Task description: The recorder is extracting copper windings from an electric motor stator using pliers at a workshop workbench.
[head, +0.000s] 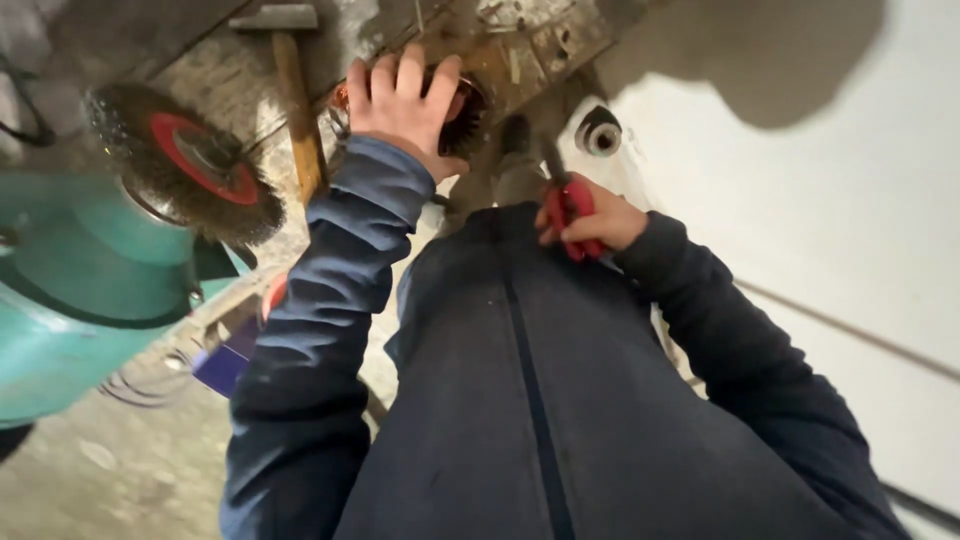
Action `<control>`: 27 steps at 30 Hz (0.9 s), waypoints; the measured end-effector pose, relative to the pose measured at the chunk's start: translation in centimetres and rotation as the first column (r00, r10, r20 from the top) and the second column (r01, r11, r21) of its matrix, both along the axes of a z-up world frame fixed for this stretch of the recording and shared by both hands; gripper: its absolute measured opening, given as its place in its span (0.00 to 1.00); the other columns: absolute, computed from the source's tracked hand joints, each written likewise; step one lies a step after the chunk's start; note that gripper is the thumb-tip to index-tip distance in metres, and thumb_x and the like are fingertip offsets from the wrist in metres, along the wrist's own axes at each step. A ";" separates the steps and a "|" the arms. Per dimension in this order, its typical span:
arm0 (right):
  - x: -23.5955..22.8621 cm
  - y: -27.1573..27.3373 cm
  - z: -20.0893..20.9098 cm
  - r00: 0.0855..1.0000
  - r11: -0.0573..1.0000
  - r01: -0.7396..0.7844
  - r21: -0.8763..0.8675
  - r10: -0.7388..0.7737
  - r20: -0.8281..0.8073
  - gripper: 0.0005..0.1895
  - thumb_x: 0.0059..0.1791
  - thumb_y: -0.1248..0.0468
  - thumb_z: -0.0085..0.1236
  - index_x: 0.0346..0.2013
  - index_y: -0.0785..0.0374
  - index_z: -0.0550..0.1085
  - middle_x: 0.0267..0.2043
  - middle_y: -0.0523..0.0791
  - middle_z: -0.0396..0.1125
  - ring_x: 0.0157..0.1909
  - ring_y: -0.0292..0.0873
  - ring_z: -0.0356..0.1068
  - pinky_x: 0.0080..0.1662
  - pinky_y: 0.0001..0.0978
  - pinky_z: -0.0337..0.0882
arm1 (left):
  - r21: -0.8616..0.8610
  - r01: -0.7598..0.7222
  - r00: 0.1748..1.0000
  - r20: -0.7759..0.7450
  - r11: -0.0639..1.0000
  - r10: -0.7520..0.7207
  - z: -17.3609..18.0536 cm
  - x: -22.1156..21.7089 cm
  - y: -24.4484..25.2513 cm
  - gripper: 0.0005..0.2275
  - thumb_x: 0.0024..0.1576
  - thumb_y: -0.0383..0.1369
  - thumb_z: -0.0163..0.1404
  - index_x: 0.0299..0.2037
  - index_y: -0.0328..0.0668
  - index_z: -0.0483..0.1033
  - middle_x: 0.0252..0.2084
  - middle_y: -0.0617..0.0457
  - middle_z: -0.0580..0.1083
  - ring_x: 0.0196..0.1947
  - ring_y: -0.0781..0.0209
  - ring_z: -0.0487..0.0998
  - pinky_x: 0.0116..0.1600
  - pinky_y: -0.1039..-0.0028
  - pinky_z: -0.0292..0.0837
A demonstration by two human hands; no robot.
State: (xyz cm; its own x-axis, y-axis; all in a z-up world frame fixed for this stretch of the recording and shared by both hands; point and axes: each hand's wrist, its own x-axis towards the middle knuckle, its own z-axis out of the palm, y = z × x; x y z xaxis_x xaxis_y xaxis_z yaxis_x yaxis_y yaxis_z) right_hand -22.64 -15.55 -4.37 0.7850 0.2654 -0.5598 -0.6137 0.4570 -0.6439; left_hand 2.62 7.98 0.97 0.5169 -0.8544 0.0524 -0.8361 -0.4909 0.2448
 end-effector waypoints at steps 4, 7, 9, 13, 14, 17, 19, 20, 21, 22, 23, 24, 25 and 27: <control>1.0 2.1 1.2 0.979 0.879 -0.067 -0.472 0.149 0.138 0.32 0.44 0.67 0.59 0.62 0.68 0.62 0.51 0.54 0.73 0.52 0.53 0.75 0.54 0.39 0.74 | 0.020 0.025 1.000 0.003 0.999 -0.025 -0.1 0.2 -0.1 0.49 0.35 0.52 0.71 0.68 0.51 0.62 0.64 0.38 0.63 0.62 0.33 0.64 0.66 0.34 0.51; 4.1 3.3 4.7 0.948 0.393 -0.086 -0.915 0.314 0.046 0.37 0.45 0.66 0.60 0.67 0.69 0.60 0.48 0.58 0.68 0.51 0.61 0.71 0.52 0.44 0.71 | 0.058 0.014 1.000 -0.022 0.998 -0.012 -0.2 0.5 -0.2 0.50 0.33 0.53 0.71 0.68 0.50 0.61 0.63 0.39 0.62 0.62 0.31 0.63 0.65 0.34 0.50; 5.6 4.4 6.3 0.920 -0.119 0.178 -0.977 0.373 0.122 0.37 0.43 0.71 0.55 0.68 0.70 0.61 0.60 0.60 0.63 0.54 0.65 0.67 0.51 0.50 0.72 | 0.044 0.003 1.000 -0.023 0.999 -0.002 -0.5 0.2 -0.1 0.49 0.36 0.53 0.71 0.69 0.50 0.60 0.64 0.38 0.62 0.62 0.31 0.63 0.65 0.34 0.50; 7.5 4.1 6.3 0.908 -0.293 0.182 -0.939 0.416 0.046 0.36 0.44 0.70 0.56 0.67 0.73 0.61 0.61 0.59 0.60 0.60 0.65 0.63 0.47 0.49 0.73 | 0.060 -0.018 1.000 0.005 0.998 0.018 -0.3 0.3 -0.4 0.50 0.34 0.53 0.72 0.69 0.50 0.60 0.64 0.40 0.62 0.63 0.32 0.63 0.66 0.36 0.50; 7.5 4.3 6.0 0.887 -0.361 0.202 -0.911 0.461 0.014 0.38 0.43 0.69 0.57 0.68 0.73 0.61 0.61 0.60 0.60 0.59 0.64 0.62 0.50 0.48 0.74 | 0.065 -0.021 1.000 -0.005 0.998 0.021 -0.3 0.2 -0.4 0.50 0.34 0.53 0.72 0.69 0.51 0.59 0.64 0.40 0.62 0.63 0.33 0.63 0.66 0.36 0.49; 8.2 5.5 5.7 0.862 -0.432 0.237 -0.870 0.507 -0.017 0.40 0.42 0.67 0.59 0.69 0.75 0.61 0.60 0.60 0.59 0.58 0.63 0.61 0.52 0.47 0.74 | 0.083 -0.033 0.999 -0.029 0.996 0.036 0.0 0.2 -0.2 0.50 0.34 0.52 0.72 0.69 0.51 0.59 0.64 0.41 0.62 0.63 0.34 0.63 0.66 0.36 0.48; 8.6 6.5 6.1 0.864 -0.440 0.241 -0.865 0.504 -0.016 0.41 0.42 0.67 0.59 0.68 0.76 0.61 0.60 0.60 0.59 0.58 0.63 0.62 0.51 0.46 0.74 | 0.096 -0.034 0.998 -0.047 0.995 0.039 -0.2 0.1 -0.2 0.50 0.34 0.52 0.72 0.69 0.50 0.59 0.64 0.41 0.62 0.63 0.34 0.63 0.66 0.36 0.48; 8.6 7.2 6.4 0.883 -0.443 0.190 -0.876 0.467 -0.044 0.41 0.41 0.66 0.59 0.68 0.76 0.61 0.59 0.60 0.60 0.56 0.64 0.63 0.49 0.47 0.74 | 0.071 -0.029 0.999 -0.029 0.997 0.031 -0.4 0.0 -0.2 0.50 0.35 0.52 0.72 0.69 0.50 0.59 0.64 0.41 0.62 0.63 0.34 0.63 0.67 0.36 0.48; 8.6 7.8 6.8 0.900 -0.445 0.139 -0.885 0.429 -0.074 0.41 0.41 0.64 0.60 0.67 0.76 0.62 0.57 0.60 0.61 0.54 0.64 0.64 0.47 0.49 0.74 | 0.046 -0.024 1.000 -0.011 0.999 0.025 -0.7 -0.1 -0.1 0.50 0.35 0.52 0.72 0.69 0.50 0.59 0.64 0.42 0.62 0.63 0.34 0.63 0.67 0.36 0.48; 8.8 8.0 6.9 0.900 -0.446 0.140 -0.884 0.429 -0.074 0.41 0.41 0.64 0.60 0.67 0.76 0.62 0.57 0.60 0.61 0.54 0.64 0.64 0.47 0.49 0.74 | 0.045 -0.025 1.000 -0.011 0.999 0.025 -0.6 0.0 -0.1 0.50 0.35 0.52 0.72 0.69 0.50 0.59 0.64 0.42 0.62 0.63 0.34 0.63 0.67 0.36 0.48; 8.9 8.1 7.1 0.916 -0.409 0.079 -0.909 0.389 -0.096 0.38 0.41 0.64 0.59 0.64 0.76 0.63 0.54 0.60 0.63 0.50 0.64 0.66 0.46 0.51 0.73 | 0.048 -0.025 1.000 -0.013 0.999 0.026 -0.5 0.1 -0.1 0.50 0.35 0.52 0.72 0.69 0.50 0.59 0.65 0.42 0.62 0.63 0.34 0.63 0.67 0.36 0.48; 8.9 8.2 7.2 0.929 -0.368 0.015 -0.930 0.350 -0.124 0.35 0.41 0.64 0.58 0.61 0.75 0.65 0.51 0.60 0.66 0.47 0.63 0.68 0.44 0.52 0.72 | 0.052 -0.026 0.999 -0.019 0.998 0.027 -0.4 0.0 -0.2 0.50 0.35 0.52 0.72 0.69 0.50 0.58 0.65 0.42 0.62 0.63 0.34 0.63 0.67 0.37 0.49; 8.7 8.0 7.0 0.928 -0.369 0.013 -0.929 0.351 -0.127 0.35 0.41 0.64 0.58 0.61 0.75 0.65 0.51 0.60 0.66 0.47 0.63 0.68 0.44 0.52 0.72 | 0.051 -0.027 0.999 -0.022 0.998 0.028 -0.5 0.0 -0.1 0.50 0.35 0.52 0.72 0.69 0.50 0.58 0.65 0.42 0.62 0.63 0.34 0.63 0.67 0.37 0.49; 8.5 7.1 6.7 0.945 -0.153 -0.064 -0.986 0.310 -0.109 0.20 0.49 0.61 0.55 0.52 0.70 0.68 0.45 0.58 0.70 0.45 0.64 0.71 0.45 0.56 0.70 | 0.029 -0.039 0.998 -0.047 0.999 0.040 -0.5 0.0 -0.2 0.50 0.36 0.53 0.72 0.69 0.51 0.58 0.65 0.41 0.62 0.64 0.35 0.62 0.67 0.36 0.49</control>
